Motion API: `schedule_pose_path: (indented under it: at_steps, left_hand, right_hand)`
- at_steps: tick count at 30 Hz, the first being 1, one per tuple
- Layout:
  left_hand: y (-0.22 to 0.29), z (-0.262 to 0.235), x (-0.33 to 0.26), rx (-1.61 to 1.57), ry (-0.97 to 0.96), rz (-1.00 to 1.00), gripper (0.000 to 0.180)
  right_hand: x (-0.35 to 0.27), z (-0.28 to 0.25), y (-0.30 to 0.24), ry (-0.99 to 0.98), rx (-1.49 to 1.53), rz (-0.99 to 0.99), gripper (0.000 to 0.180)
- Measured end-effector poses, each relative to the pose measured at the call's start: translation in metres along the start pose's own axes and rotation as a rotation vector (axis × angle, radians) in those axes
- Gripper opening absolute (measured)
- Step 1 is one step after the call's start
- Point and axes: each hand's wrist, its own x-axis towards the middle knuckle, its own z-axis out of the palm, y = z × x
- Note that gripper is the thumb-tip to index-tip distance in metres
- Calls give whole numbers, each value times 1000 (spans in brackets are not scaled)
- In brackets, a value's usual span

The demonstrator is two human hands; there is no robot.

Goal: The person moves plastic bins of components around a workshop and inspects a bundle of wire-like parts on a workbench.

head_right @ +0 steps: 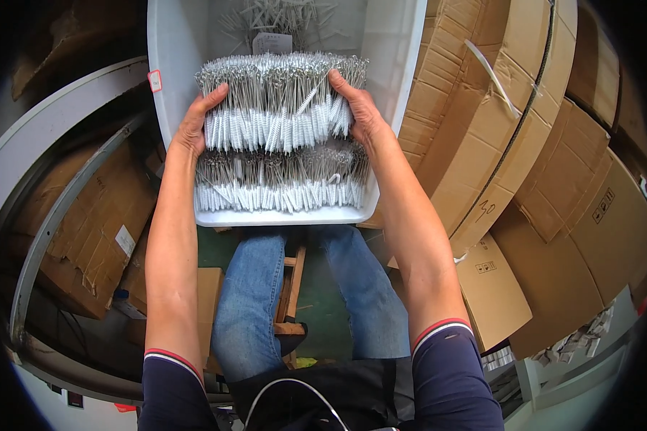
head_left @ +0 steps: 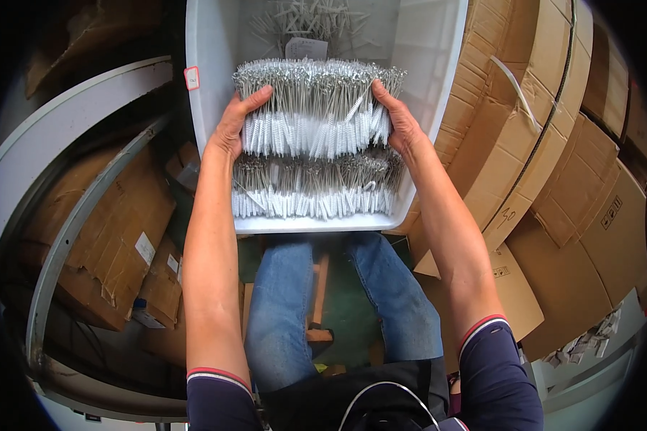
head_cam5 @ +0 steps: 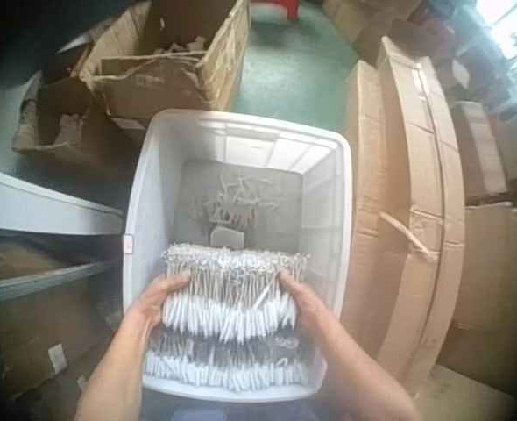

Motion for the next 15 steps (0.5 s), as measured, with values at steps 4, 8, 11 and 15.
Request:
schedule_pose_path:
  at_steps: [4, 8, 11, 15]
  left_hand:
    - [-1, 1, 1, -5, 1, 7, 57]
    - [-1, -1, 1, 19, 25, 5, 66]
    - [-1, -4, 1, 31, 17, -5, 77]
    - [-4, -4, 5, 69, 37, 50, 68]
  right_hand:
    - [1, -3, 3, 48, -109, -16, 74]
    - [0, -1, 3, 103, -190, -20, 78]
    - [-3, 0, 2, 76, -223, 29, 70]
    - [-5, 4, -1, 37, -65, 21, 76]
